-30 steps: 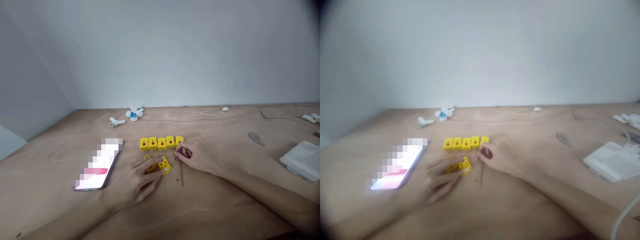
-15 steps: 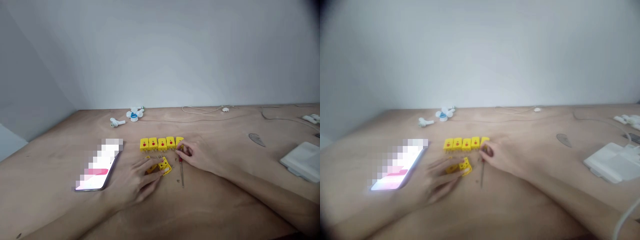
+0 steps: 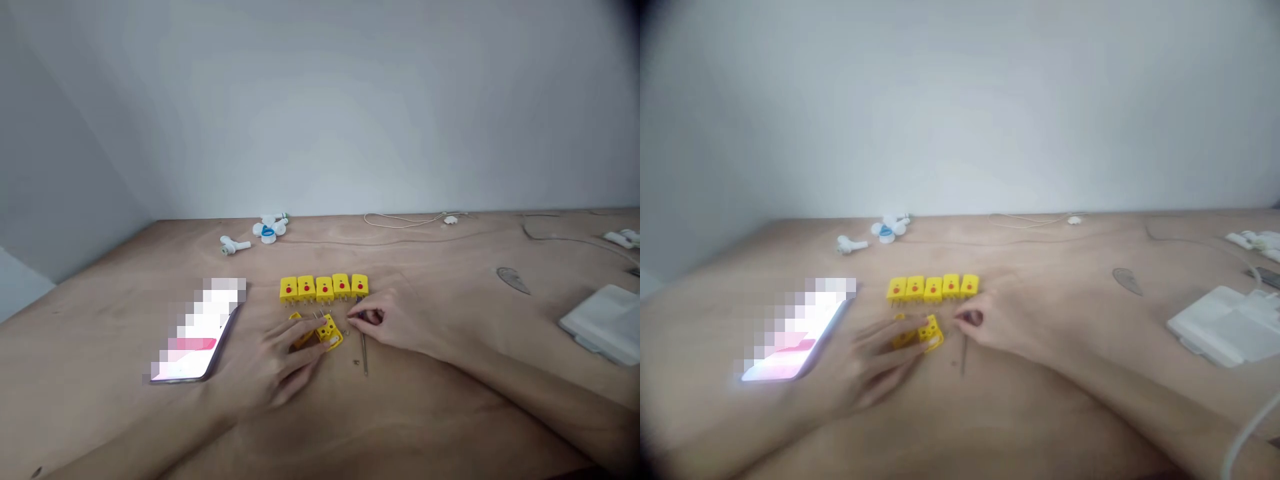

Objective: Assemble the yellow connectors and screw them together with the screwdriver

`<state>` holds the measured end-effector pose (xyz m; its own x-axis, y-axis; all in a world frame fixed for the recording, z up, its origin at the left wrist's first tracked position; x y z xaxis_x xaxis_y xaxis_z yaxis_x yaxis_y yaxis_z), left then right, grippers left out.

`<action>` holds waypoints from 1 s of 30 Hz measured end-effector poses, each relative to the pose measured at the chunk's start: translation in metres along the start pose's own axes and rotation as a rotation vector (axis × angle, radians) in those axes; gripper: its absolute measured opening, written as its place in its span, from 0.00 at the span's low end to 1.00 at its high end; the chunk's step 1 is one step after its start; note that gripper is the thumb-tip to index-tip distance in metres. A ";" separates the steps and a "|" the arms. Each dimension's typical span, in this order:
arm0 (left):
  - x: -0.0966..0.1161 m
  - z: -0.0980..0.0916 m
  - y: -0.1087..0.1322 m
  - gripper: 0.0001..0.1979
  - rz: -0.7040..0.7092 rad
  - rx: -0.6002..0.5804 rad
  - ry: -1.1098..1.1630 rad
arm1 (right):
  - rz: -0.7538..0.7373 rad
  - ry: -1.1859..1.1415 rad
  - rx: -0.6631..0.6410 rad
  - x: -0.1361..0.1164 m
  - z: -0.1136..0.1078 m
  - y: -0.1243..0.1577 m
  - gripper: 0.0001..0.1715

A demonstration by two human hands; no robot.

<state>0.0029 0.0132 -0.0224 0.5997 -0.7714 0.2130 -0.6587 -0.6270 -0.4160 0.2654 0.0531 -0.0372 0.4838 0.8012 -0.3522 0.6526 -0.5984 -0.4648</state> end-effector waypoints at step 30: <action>-0.002 0.001 -0.003 0.20 -0.095 -0.085 0.107 | -0.142 -0.264 0.162 -0.021 0.018 -0.008 0.04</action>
<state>0.0041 0.0162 -0.0222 0.6122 -0.7123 0.3431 -0.6401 -0.7013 -0.3139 0.2400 0.0405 -0.0406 0.2131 0.8606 -0.4625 0.5914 -0.4905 -0.6400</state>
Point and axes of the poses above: each hand's wrist, its own y-axis away from the middle knuckle, its own z-axis out of the palm, x = y × z, the point moved 2 cm from there along -y, towards the middle knuckle, and after that the axes turned 15 degrees about -z, right-handed, at the moved point
